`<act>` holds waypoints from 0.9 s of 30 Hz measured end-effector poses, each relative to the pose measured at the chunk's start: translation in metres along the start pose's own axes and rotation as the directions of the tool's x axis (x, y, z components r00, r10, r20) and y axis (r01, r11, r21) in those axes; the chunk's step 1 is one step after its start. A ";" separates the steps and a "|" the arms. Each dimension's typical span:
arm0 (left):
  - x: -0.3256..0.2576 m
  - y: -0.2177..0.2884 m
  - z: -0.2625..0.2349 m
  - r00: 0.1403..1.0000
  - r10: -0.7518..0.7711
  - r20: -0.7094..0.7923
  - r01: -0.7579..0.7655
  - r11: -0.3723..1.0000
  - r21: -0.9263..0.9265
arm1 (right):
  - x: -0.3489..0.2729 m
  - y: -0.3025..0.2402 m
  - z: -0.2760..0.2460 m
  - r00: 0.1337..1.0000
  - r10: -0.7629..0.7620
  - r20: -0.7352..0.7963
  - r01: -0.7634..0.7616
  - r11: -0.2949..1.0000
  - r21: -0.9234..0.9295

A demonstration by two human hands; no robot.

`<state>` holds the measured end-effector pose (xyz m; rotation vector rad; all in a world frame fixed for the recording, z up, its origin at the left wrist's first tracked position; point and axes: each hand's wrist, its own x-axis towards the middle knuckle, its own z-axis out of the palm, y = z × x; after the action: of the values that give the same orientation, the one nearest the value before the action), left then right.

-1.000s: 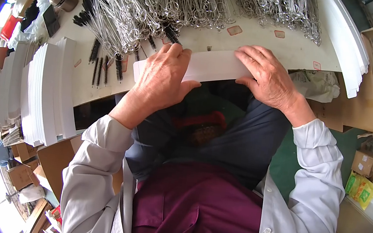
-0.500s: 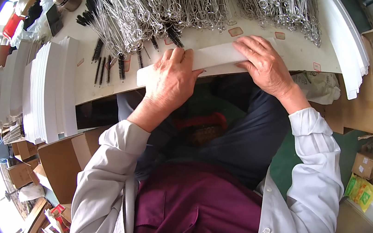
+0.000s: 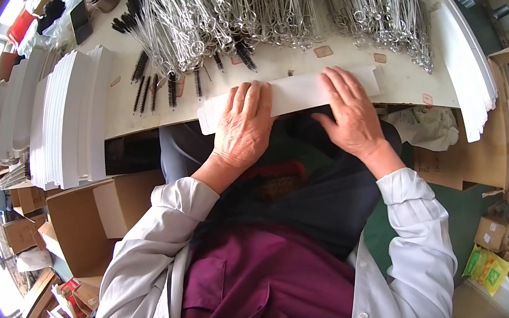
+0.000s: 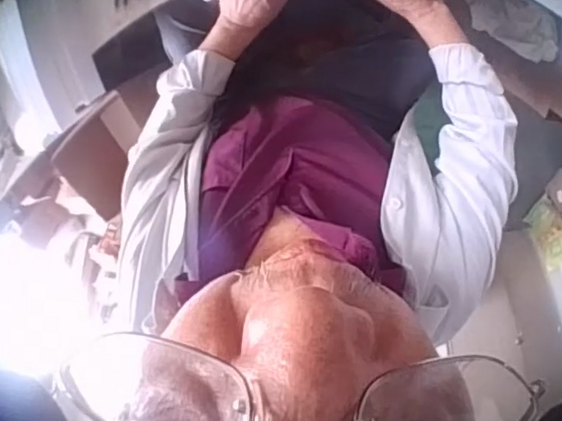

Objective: The person is packaging cleaning brushes into white cardboard boxes at a workstation.

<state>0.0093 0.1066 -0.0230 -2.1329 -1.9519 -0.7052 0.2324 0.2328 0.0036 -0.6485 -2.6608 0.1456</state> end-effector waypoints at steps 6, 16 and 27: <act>0.004 -0.002 -0.007 0.996 0.043 0.078 -0.055 0.988 0.147 | 0.021 -0.026 0.022 0.998 -0.045 0.036 0.046 0.999 -0.019; -0.009 -0.019 -0.018 0.979 0.068 0.194 -0.099 0.983 0.157 | -0.028 0.049 -0.004 0.980 0.199 -0.031 -0.201 0.958 -0.205; -0.036 -0.047 -0.028 0.984 0.087 0.154 -0.119 0.971 0.208 | -0.025 0.047 -0.009 0.977 0.200 -0.072 -0.211 0.953 -0.217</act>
<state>-0.0437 0.0685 -0.0234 -2.1831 -1.8701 -0.3107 0.2764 0.2632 -0.0057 -0.9892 -2.5781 -0.1136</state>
